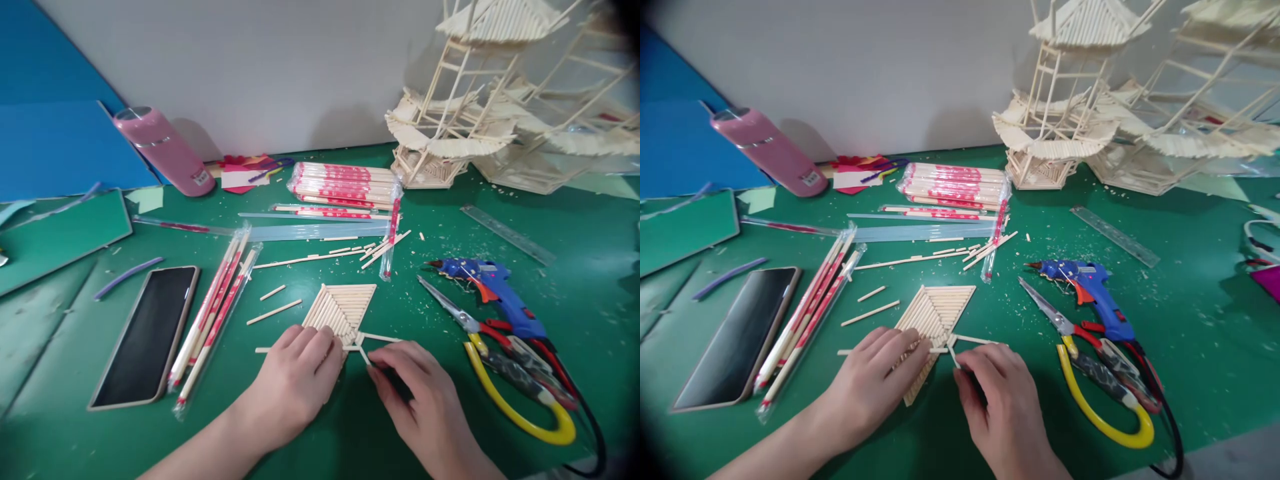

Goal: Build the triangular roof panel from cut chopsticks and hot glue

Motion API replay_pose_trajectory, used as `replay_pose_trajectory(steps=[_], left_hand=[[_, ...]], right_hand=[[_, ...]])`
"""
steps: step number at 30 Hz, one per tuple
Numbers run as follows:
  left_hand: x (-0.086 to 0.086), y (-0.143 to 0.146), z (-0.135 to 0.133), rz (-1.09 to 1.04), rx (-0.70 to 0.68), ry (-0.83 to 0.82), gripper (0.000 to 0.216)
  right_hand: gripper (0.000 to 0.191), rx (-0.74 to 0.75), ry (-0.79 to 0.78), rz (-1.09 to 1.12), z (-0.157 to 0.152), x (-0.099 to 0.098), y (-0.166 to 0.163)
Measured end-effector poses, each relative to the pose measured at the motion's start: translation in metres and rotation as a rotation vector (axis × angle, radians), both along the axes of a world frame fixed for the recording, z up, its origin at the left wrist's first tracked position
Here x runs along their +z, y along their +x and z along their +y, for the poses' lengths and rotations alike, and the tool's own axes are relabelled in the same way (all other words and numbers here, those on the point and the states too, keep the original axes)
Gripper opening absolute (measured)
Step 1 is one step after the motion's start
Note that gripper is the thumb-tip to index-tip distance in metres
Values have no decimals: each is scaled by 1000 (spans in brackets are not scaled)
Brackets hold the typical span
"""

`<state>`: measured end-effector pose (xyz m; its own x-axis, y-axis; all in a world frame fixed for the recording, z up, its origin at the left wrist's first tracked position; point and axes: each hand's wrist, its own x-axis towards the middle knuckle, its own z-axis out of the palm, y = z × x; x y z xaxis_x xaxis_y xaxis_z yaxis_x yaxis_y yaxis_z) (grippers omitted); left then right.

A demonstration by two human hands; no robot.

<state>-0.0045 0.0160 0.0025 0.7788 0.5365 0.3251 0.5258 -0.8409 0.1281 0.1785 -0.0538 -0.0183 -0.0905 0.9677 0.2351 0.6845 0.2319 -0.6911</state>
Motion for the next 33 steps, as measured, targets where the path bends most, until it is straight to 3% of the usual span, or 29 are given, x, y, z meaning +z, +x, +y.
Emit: replay_pose_trajectory(steps=[9, 33], left_hand=[[-2, 1, 5, 24, -25, -62, 20], [-3, 2, 5, 22, 34, 65, 22]], right_hand=[[13, -42, -29, -39, 5, 2, -4], [18, -53, -8, -19, -3, 6, 4]])
